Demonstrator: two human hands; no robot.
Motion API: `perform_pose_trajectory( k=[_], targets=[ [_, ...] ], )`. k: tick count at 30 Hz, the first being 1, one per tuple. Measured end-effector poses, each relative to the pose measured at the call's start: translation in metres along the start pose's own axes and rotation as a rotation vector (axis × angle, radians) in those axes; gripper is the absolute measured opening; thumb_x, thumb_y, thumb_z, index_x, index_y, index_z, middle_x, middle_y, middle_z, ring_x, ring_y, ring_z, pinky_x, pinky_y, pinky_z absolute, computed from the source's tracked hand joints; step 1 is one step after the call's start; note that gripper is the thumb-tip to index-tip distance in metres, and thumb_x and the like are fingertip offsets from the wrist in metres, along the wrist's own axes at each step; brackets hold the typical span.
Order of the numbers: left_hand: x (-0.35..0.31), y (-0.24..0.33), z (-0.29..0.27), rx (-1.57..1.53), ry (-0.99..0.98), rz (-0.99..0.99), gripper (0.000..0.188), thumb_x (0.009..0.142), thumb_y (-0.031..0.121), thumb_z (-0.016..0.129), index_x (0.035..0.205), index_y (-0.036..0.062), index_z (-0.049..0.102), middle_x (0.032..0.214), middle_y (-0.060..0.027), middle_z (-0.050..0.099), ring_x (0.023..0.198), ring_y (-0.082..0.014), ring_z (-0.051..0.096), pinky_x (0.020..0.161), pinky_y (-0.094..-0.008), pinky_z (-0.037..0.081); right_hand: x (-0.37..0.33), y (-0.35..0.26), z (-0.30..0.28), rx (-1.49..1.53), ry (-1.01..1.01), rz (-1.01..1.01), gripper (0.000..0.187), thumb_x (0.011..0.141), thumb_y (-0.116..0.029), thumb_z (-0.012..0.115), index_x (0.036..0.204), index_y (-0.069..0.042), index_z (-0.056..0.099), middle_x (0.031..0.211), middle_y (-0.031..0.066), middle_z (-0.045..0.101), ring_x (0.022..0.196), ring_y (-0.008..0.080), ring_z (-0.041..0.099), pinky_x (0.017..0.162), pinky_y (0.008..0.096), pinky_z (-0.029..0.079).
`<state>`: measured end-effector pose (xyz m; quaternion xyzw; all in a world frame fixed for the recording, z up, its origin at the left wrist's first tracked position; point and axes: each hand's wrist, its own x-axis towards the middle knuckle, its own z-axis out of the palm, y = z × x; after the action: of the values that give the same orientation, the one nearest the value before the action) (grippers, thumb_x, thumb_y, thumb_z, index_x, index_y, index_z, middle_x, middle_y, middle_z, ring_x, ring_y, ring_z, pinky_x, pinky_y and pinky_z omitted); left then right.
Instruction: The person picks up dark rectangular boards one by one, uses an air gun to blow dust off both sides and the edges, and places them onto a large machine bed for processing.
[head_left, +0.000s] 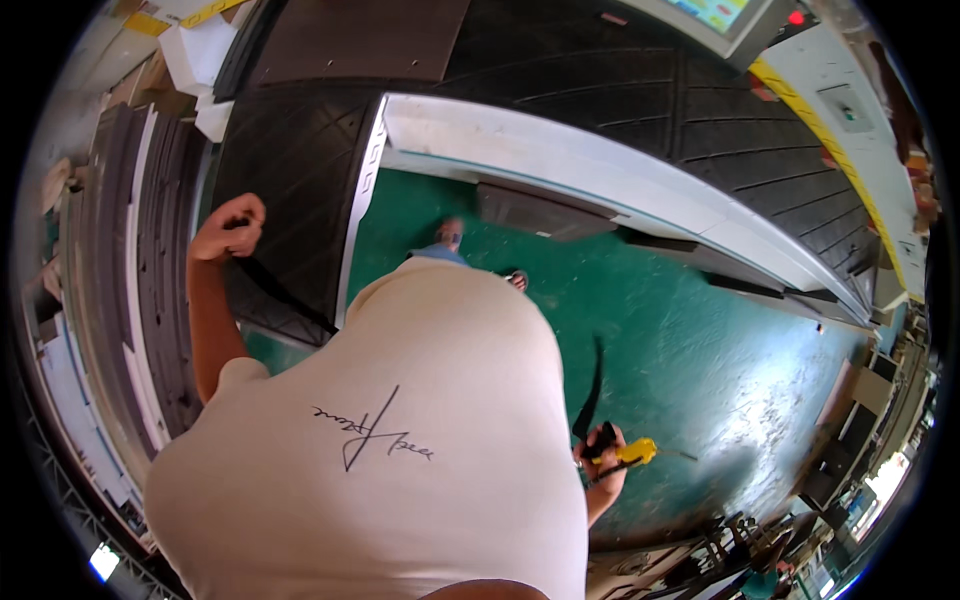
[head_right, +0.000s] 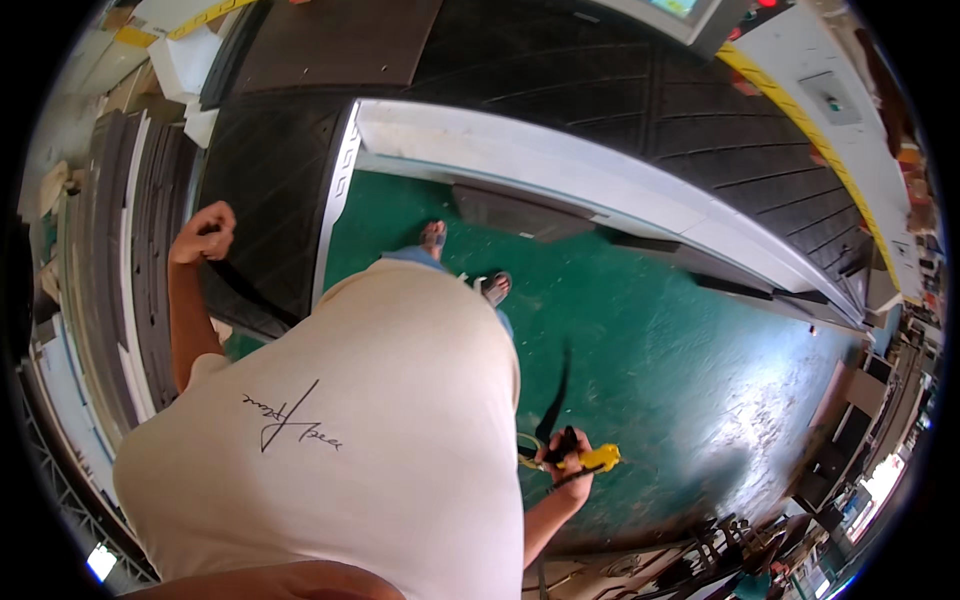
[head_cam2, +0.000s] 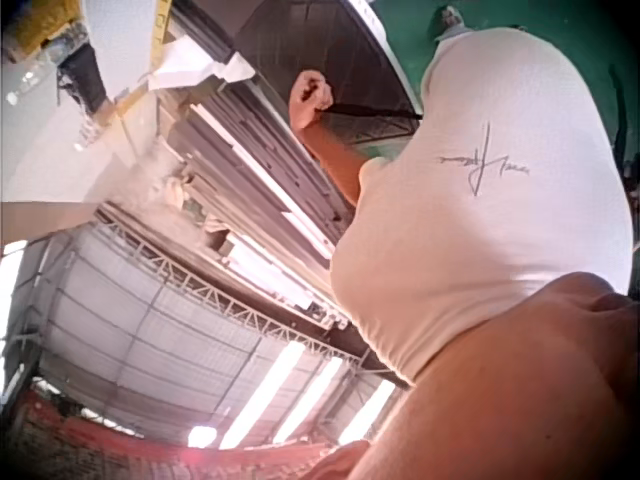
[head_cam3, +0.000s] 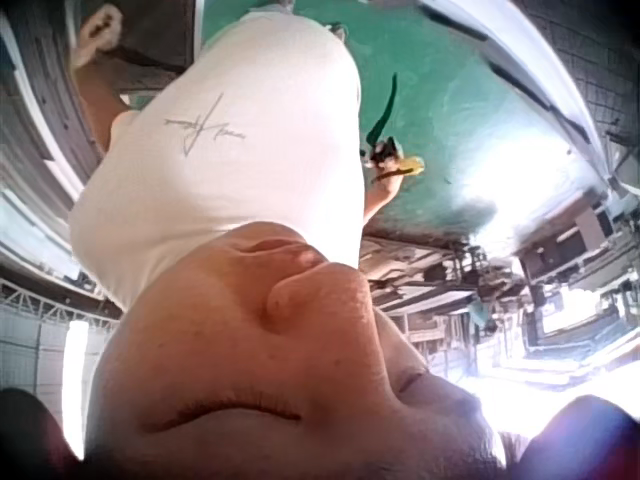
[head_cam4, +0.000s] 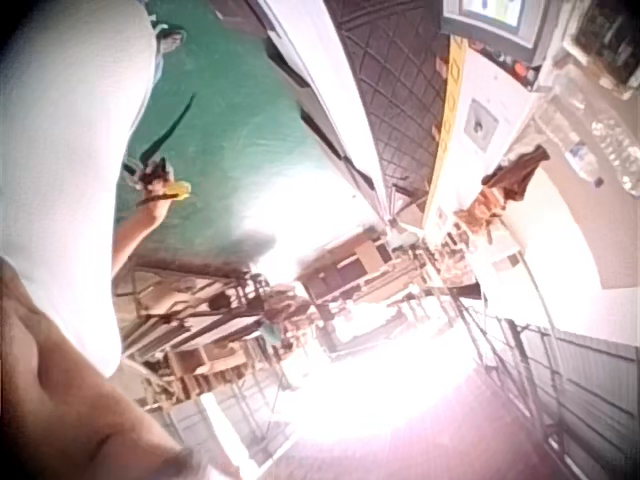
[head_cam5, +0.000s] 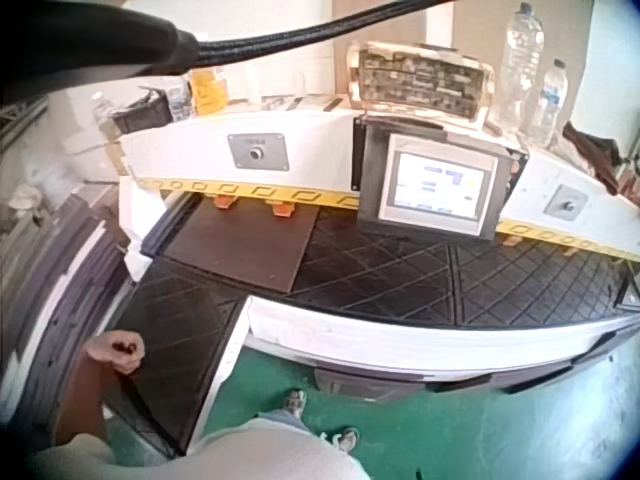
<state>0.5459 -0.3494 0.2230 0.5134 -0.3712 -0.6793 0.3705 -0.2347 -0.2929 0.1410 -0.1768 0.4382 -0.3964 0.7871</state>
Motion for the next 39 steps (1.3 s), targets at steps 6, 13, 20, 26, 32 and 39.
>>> perform_pose_trajectory(
  k=[6,13,20,26,32,39],
  targets=[
    [-0.029,0.048,0.017,-0.509,0.030,1.066,0.018,0.100,0.013,0.066,0.096,0.0126,0.048,0.072,0.0010,0.045,0.045,-0.0074,0.040,0.042,-0.0227,0.038,-0.032,-0.020,0.015,0.001,0.228,0.040,0.055,0.087,-0.035,0.085,0.127,-0.010,0.057,0.090,0.0085,0.063,0.061,0.0263,0.063,0.043,0.0294,0.046],
    [0.175,0.033,0.167,-0.555,0.017,0.039,0.026,0.098,0.028,0.069,0.112,0.0086,0.061,0.080,-0.0003,0.056,0.055,-0.0119,0.049,0.045,-0.0264,0.038,0.134,-0.078,0.153,-0.131,0.093,-0.355,0.048,0.097,-0.037,0.067,0.127,-0.001,0.057,0.098,0.0070,0.055,0.056,0.0134,0.048,0.043,0.0234,0.035],
    [0.226,-0.011,0.273,0.061,-0.280,-0.030,0.037,0.113,0.043,0.041,0.102,0.0092,0.050,0.081,0.0004,0.043,0.067,-0.0081,0.042,0.061,-0.0259,0.038,0.182,-0.037,0.219,-0.443,-0.138,0.045,0.052,0.097,-0.030,0.075,0.128,0.008,0.059,0.086,0.0065,0.066,0.058,0.0104,0.056,0.049,0.0224,0.039],
    [0.206,-0.012,0.269,0.243,-0.450,0.039,0.022,0.113,0.027,0.042,0.104,0.0080,0.048,0.081,0.0008,0.042,0.070,-0.0090,0.040,0.066,-0.0278,0.038,0.183,-0.010,0.214,-0.583,-0.094,0.038,0.049,0.098,-0.032,0.074,0.125,0.008,0.063,0.086,-0.0002,0.064,0.059,0.0034,0.050,0.050,0.0206,0.037],
    [0.208,-0.029,0.271,0.390,-0.503,0.103,0.022,0.113,0.028,0.042,0.106,0.0082,0.049,0.083,-0.0043,0.047,0.075,-0.0153,0.048,0.073,-0.0340,0.043,0.171,-0.018,0.221,-0.581,-0.068,0.212,0.048,0.091,-0.028,0.082,0.119,0.008,0.067,0.084,-0.0018,0.065,0.067,0.0024,0.052,0.057,0.0200,0.041],
    [0.210,-0.032,0.285,0.517,-0.553,0.079,0.042,0.112,0.048,0.038,0.113,0.0065,0.046,0.079,-0.0138,0.059,0.076,-0.0298,0.061,0.076,-0.0408,0.047,0.171,-0.011,0.218,-0.566,-0.077,0.205,0.042,0.091,-0.023,0.083,0.114,0.008,0.067,0.095,0.0009,0.068,0.084,0.0060,0.058,0.074,0.0210,0.048]
  ],
)
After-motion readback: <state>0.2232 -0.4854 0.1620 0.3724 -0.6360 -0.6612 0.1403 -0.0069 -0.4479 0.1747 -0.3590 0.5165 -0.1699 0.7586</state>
